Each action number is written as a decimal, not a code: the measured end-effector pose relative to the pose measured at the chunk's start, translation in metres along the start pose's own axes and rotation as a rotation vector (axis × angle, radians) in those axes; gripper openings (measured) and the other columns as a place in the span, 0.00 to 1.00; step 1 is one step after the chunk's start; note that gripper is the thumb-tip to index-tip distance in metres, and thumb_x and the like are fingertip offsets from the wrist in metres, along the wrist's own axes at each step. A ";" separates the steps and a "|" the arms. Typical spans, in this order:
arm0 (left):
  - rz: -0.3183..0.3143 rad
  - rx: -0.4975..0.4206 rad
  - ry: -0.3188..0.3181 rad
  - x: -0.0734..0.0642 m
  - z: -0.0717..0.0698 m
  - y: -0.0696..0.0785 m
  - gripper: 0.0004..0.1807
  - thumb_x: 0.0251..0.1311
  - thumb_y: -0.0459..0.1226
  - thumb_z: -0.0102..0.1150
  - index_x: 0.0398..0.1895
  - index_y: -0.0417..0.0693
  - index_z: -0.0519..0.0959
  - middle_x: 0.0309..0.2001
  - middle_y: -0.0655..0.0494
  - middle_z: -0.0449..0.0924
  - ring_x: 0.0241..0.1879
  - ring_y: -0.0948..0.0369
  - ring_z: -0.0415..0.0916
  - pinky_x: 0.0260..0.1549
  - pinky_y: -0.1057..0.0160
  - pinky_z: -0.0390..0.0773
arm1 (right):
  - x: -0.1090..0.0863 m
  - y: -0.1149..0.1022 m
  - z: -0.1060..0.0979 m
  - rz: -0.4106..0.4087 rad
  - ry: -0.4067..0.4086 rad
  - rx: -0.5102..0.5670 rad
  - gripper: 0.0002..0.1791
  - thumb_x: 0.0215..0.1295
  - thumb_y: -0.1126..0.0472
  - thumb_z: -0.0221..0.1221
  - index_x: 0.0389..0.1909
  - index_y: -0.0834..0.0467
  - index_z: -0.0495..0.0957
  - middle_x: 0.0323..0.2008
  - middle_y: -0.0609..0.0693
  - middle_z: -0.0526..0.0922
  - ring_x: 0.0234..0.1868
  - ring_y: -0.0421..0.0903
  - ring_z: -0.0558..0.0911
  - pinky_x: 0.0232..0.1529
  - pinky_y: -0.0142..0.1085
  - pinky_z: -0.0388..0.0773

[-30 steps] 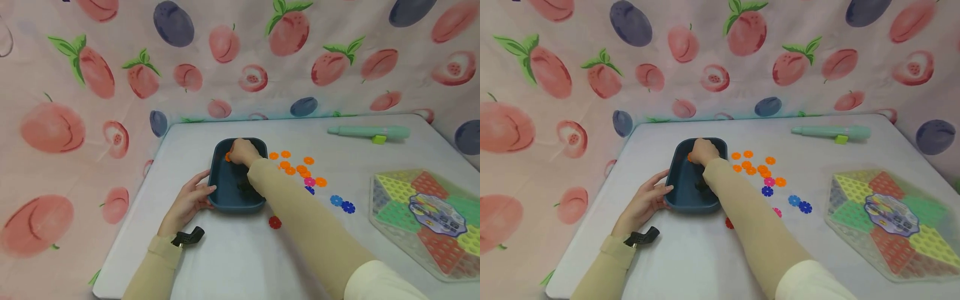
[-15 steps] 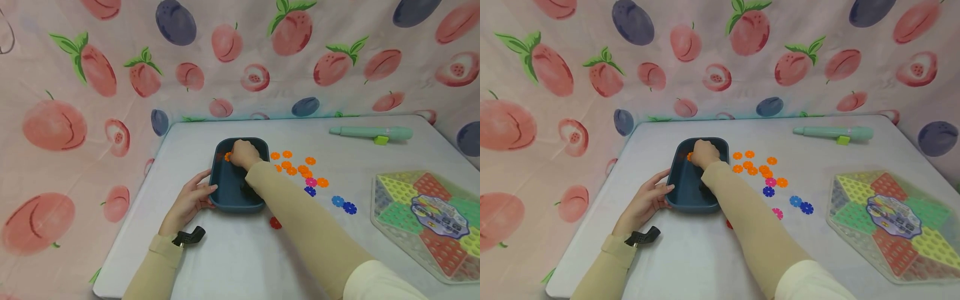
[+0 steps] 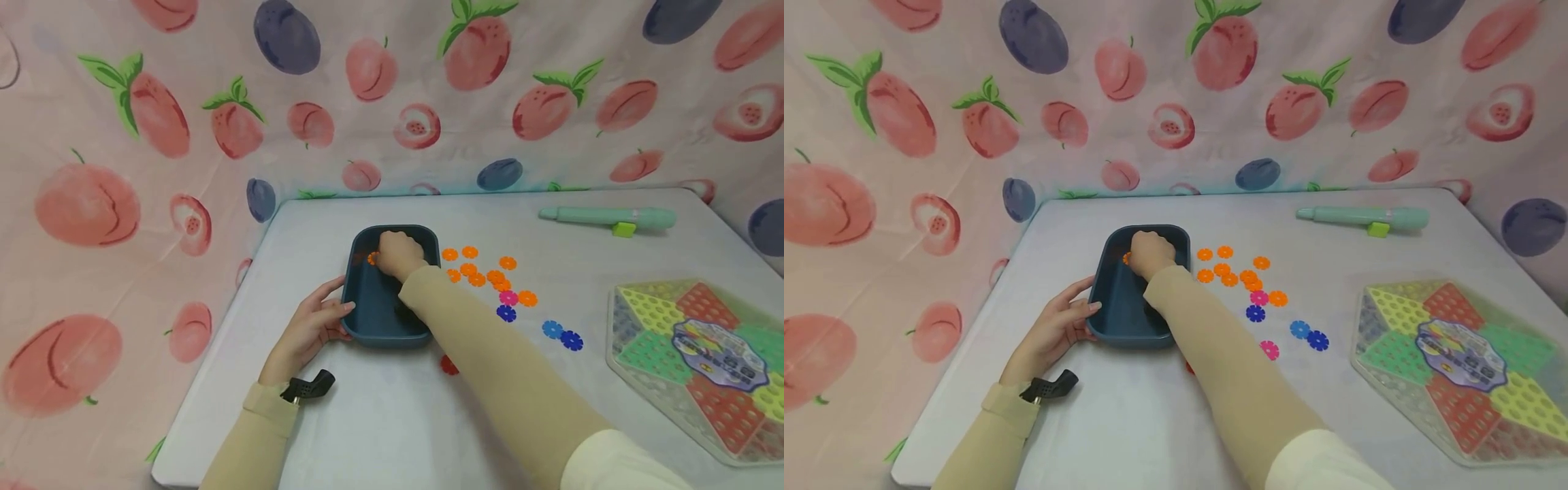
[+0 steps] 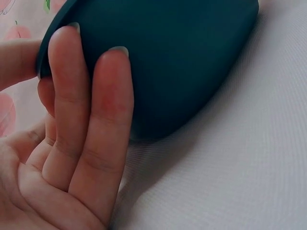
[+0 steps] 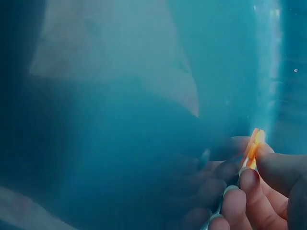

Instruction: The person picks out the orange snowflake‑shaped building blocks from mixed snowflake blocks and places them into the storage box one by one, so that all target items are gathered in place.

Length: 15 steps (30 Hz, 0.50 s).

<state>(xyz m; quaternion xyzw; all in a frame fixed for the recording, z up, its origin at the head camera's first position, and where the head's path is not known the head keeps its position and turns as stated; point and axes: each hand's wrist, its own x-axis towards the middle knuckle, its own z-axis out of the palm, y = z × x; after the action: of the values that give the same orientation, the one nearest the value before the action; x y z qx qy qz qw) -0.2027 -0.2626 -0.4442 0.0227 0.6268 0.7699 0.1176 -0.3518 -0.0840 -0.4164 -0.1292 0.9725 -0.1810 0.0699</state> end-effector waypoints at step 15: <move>0.001 0.038 0.003 -0.005 0.002 0.001 0.38 0.69 0.33 0.62 0.79 0.48 0.59 0.36 0.50 0.82 0.23 0.60 0.81 0.34 0.55 0.86 | -0.023 -0.003 -0.045 -0.135 -0.085 0.015 0.26 0.76 0.37 0.52 0.50 0.57 0.77 0.36 0.51 0.82 0.36 0.48 0.82 0.39 0.44 0.80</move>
<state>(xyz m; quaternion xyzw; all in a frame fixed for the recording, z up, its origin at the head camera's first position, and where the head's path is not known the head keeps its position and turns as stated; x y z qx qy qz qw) -0.1979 -0.2615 -0.4421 0.0239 0.6414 0.7580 0.1160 -0.3374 -0.0656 -0.3712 -0.2018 0.9562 -0.1868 0.0998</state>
